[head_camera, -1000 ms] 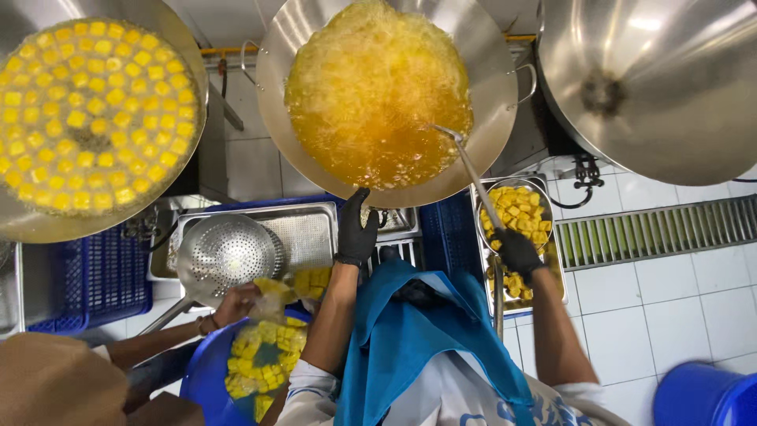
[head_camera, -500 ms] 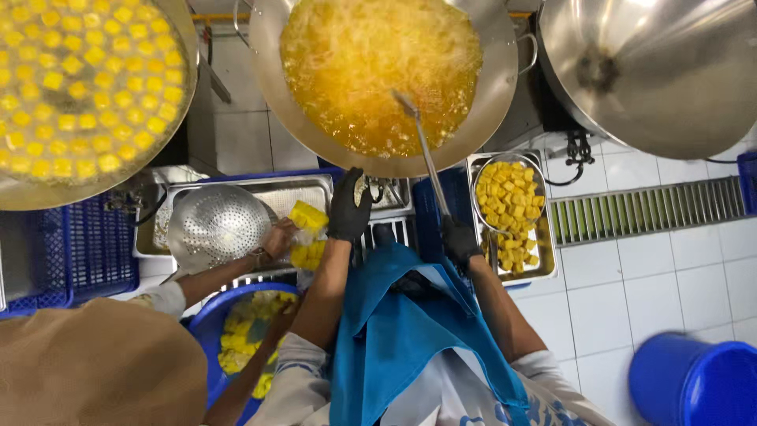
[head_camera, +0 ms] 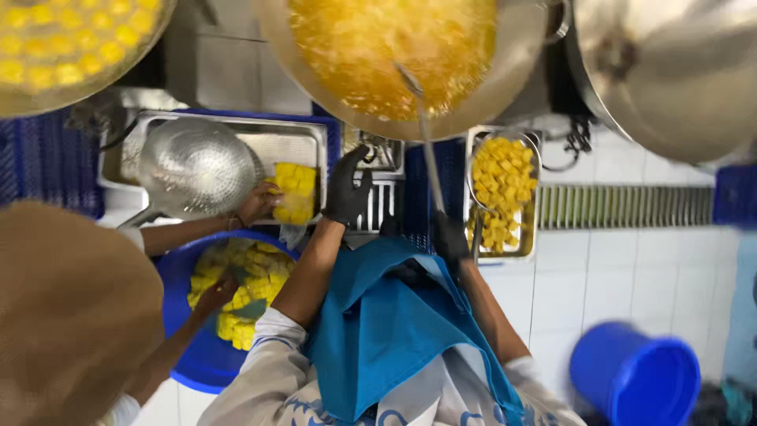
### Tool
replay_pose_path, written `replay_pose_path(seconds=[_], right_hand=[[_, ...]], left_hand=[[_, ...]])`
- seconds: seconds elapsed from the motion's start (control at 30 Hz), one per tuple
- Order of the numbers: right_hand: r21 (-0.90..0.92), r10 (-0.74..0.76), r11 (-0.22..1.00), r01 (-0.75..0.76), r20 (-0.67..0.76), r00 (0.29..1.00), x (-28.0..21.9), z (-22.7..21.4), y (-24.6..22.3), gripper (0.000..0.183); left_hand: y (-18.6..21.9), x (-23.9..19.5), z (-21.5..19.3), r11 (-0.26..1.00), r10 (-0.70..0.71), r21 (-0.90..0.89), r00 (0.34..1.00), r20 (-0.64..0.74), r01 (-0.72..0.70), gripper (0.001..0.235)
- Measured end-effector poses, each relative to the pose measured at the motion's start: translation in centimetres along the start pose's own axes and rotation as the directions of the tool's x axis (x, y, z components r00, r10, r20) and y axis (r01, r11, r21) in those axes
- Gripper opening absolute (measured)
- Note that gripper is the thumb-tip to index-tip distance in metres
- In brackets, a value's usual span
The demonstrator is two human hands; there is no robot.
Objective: The person uses a large mesh strainer to scoop yellow food items from a wok of hot oil and transfers them to a metal tray. They also add more raw yellow cubes from a blue basin into the wok to continue frying.
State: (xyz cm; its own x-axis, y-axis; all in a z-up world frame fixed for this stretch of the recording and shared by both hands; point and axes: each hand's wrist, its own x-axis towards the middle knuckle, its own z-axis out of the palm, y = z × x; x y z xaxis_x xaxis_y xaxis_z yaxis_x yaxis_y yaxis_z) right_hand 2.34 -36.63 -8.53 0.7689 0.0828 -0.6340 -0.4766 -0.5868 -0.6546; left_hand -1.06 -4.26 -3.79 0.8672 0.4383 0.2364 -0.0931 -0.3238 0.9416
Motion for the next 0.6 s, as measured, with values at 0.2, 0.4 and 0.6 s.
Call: replay_pose_path(seconds=[0.2, 0.4, 0.6], right_hand=[[-0.508, -0.196, 0.838, 0.198, 0.058, 0.979, 0.8, -5.2, 1.5, 0.065], [-0.418, -0.284, 0.862, 0.287, 0.072, 0.956, 1.1, -6.2, 2.3, 0.065], [-0.039, 0.037, 0.999, -0.034, 0.087, 0.996, 1.8, -6.7, 2.6, 0.049]], left_hand=[[0.0, 0.2, -0.3, 0.997, -0.030, 0.072, 0.998, -0.049, 0.034, 0.046], [1.5, 0.1, 0.1, 0.988, -0.080, 0.126, 0.993, -0.082, 0.090, 0.043], [2.0, 0.3, 0.4, 0.985, -0.080, 0.146, 0.992, -0.094, 0.093, 0.042]])
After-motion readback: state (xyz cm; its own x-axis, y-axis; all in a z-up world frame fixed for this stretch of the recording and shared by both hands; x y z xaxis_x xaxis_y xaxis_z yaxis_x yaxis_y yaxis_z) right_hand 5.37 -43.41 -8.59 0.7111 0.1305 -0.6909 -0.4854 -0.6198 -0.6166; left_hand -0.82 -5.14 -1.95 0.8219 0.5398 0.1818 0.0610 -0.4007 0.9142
